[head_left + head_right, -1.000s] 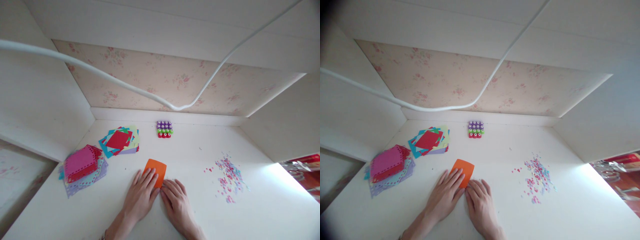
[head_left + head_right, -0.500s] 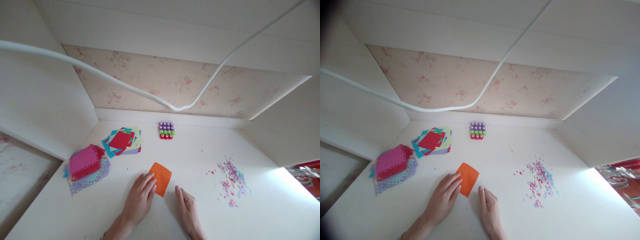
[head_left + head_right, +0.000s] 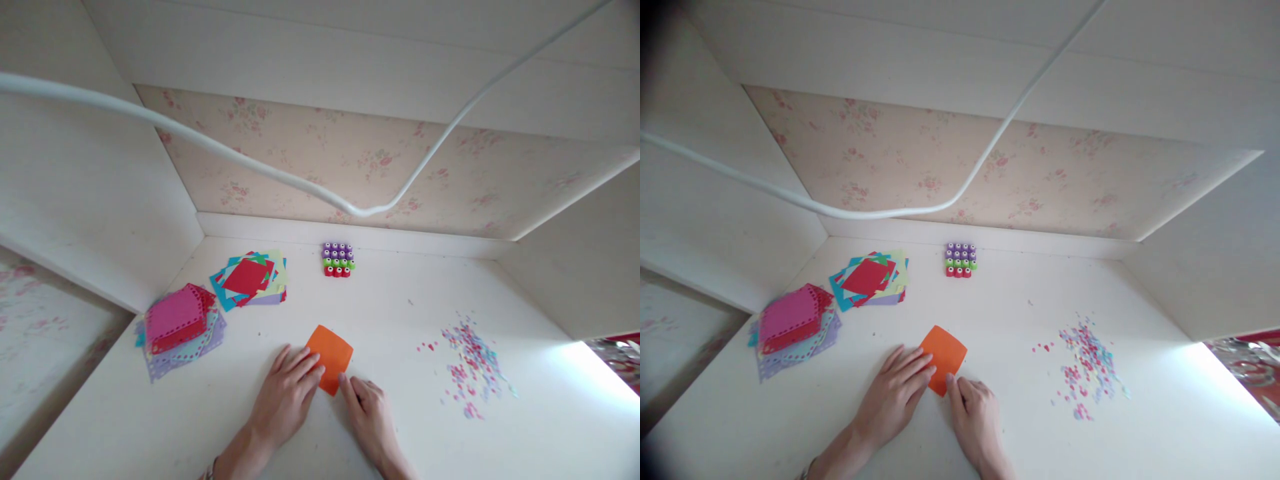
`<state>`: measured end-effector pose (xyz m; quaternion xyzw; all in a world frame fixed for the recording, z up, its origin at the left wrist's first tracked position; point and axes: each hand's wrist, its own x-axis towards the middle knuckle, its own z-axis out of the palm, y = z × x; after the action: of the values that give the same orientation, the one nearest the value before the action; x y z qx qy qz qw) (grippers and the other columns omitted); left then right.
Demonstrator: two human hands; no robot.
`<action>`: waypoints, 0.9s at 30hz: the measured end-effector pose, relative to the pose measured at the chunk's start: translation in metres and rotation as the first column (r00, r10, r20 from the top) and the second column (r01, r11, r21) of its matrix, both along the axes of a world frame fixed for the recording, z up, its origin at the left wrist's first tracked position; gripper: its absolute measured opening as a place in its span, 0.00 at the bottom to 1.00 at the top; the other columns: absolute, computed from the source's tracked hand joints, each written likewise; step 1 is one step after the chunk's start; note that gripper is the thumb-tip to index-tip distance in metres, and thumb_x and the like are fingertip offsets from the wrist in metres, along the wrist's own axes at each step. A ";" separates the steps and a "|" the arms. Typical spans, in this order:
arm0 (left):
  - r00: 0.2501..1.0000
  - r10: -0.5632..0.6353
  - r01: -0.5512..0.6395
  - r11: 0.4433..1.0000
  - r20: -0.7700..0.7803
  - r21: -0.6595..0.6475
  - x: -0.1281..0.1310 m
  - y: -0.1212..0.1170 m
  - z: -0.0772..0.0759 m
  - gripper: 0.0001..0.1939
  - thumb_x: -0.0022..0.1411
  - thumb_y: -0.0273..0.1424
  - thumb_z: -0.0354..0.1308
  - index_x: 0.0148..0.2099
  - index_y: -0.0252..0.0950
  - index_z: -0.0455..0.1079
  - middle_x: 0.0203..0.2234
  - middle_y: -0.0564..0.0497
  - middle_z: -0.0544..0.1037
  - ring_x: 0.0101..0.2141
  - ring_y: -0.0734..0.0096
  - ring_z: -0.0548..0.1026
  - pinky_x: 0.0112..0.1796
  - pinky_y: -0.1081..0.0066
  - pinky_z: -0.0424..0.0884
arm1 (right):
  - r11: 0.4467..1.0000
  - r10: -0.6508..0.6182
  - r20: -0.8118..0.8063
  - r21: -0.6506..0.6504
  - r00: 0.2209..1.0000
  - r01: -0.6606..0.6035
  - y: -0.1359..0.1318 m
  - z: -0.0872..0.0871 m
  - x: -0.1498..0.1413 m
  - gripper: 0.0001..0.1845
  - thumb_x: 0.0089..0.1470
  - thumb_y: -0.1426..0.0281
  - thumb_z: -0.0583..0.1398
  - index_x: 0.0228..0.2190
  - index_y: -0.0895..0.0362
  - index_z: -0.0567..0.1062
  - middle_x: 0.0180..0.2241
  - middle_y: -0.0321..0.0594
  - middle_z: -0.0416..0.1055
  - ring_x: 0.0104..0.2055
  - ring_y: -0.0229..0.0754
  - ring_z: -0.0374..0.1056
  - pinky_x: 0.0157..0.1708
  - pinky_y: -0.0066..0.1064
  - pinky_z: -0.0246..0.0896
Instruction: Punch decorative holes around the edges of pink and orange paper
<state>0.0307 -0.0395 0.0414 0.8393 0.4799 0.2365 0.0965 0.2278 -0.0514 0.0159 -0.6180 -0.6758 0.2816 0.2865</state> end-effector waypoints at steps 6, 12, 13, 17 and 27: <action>0.999 0.012 -0.014 0.999 0.039 0.047 -0.006 0.005 0.000 0.15 0.68 0.28 0.51 0.51 0.45 0.74 0.50 0.49 0.78 0.53 0.61 0.74 0.57 0.52 0.66 | 0.995 -0.057 -0.053 -0.091 0.997 0.052 0.008 0.001 -0.001 0.30 0.64 0.50 0.50 0.16 0.54 0.57 0.15 0.31 0.57 0.19 0.35 0.54 0.22 0.28 0.45; 0.898 0.409 -0.398 0.912 -0.160 0.096 -0.079 0.084 0.016 0.17 0.70 0.33 0.47 0.56 0.37 0.68 0.52 0.43 0.75 0.54 0.59 0.72 0.56 0.59 0.66 | 0.999 -0.038 0.075 -0.025 0.996 0.040 0.012 0.001 -0.007 0.30 0.63 0.51 0.50 0.16 0.55 0.58 0.15 0.32 0.58 0.19 0.36 0.54 0.22 0.28 0.43; 0.875 0.447 -0.437 0.895 -0.187 0.093 -0.093 0.098 0.019 0.19 0.69 0.34 0.47 0.58 0.33 0.66 0.54 0.39 0.73 0.55 0.56 0.70 0.57 0.58 0.64 | 0.999 -0.029 0.094 -0.011 0.995 0.030 0.011 0.001 -0.007 0.30 0.64 0.51 0.49 0.16 0.55 0.58 0.15 0.32 0.58 0.19 0.36 0.54 0.22 0.28 0.44; 0.832 0.487 -0.493 0.869 -0.267 0.047 -0.133 0.136 0.019 0.27 0.66 0.39 0.52 0.60 0.25 0.63 0.57 0.31 0.69 0.58 0.45 0.67 0.57 0.53 0.62 | 0.999 -0.029 0.141 0.019 0.990 0.027 0.011 0.003 -0.008 0.31 0.64 0.51 0.49 0.15 0.55 0.60 0.15 0.32 0.60 0.19 0.36 0.56 0.22 0.28 0.44; 0.836 0.453 -0.508 0.852 -0.310 -0.126 -0.155 0.145 0.019 0.27 0.72 0.37 0.39 0.70 0.39 0.49 0.48 0.39 0.78 0.40 0.54 0.80 0.38 0.61 0.74 | 0.999 0.011 0.207 0.039 0.978 -0.020 0.010 0.003 -0.010 0.30 0.66 0.54 0.47 0.17 0.55 0.63 0.16 0.33 0.63 0.20 0.36 0.60 0.24 0.29 0.45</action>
<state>-0.1248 0.1056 0.0608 0.7008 0.7060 0.0870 0.0528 0.2179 -0.0414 0.0193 -0.6326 -0.7124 0.2040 0.2250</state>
